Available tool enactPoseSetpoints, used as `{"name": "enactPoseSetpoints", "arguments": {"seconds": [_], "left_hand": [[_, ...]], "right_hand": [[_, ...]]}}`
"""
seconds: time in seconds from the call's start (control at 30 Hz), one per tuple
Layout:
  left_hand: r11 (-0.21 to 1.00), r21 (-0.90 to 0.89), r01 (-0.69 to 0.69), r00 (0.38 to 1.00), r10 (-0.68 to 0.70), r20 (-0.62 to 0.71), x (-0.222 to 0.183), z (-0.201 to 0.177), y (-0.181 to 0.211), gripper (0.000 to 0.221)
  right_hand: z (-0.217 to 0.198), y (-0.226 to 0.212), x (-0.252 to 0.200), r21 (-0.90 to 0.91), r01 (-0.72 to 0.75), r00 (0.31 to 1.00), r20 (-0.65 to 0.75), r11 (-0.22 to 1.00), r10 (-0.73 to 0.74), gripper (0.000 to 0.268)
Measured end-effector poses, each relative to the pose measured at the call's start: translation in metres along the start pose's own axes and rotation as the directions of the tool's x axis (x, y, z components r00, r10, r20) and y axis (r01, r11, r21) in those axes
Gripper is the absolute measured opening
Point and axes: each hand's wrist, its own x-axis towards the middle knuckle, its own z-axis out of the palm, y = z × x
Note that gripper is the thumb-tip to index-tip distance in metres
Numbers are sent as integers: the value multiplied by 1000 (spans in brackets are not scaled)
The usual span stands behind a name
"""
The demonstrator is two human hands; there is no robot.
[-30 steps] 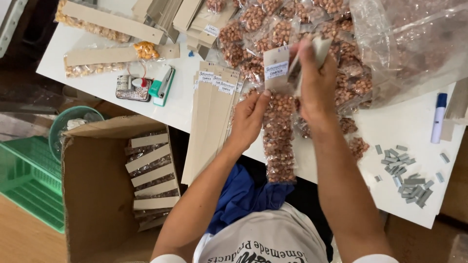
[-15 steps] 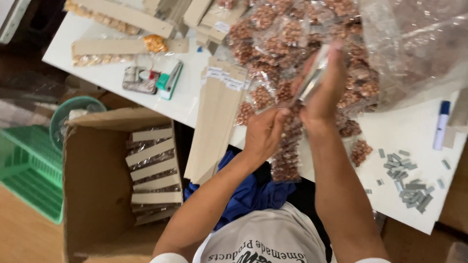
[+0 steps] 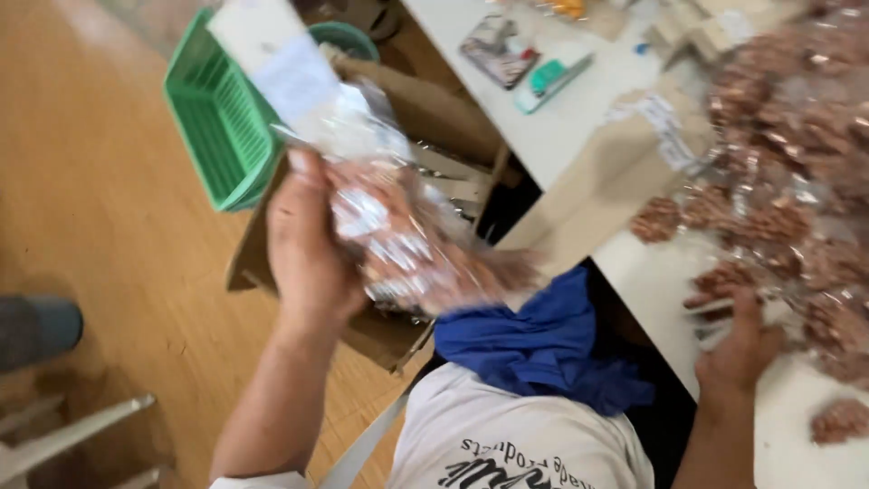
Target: Stapling cardboard headers to small bags of nuts and placing the finished products into a cardboard box.
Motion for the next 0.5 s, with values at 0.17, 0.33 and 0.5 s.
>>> {"name": "enactPoseSetpoints", "arguments": {"seconds": [0.17, 0.33, 0.5], "left_hand": [[996, 82, -35, 989, 47, -139, 65, -88, -47, 36], [909, 384, 160, 954, -42, -298, 120, -69, -129, 35], [687, 542, 485, 810, -586, 18, 118, -37, -257, 54]], "right_hand": [[-13, 27, 7, 67, 172, 980, 90, 983, -178, 29], [-6, 25, 2, 10, 279, 956, 90, 960, -279, 36], [-5, 25, 1, -5, 304, 948, 96, 953, -303, 37]]}}
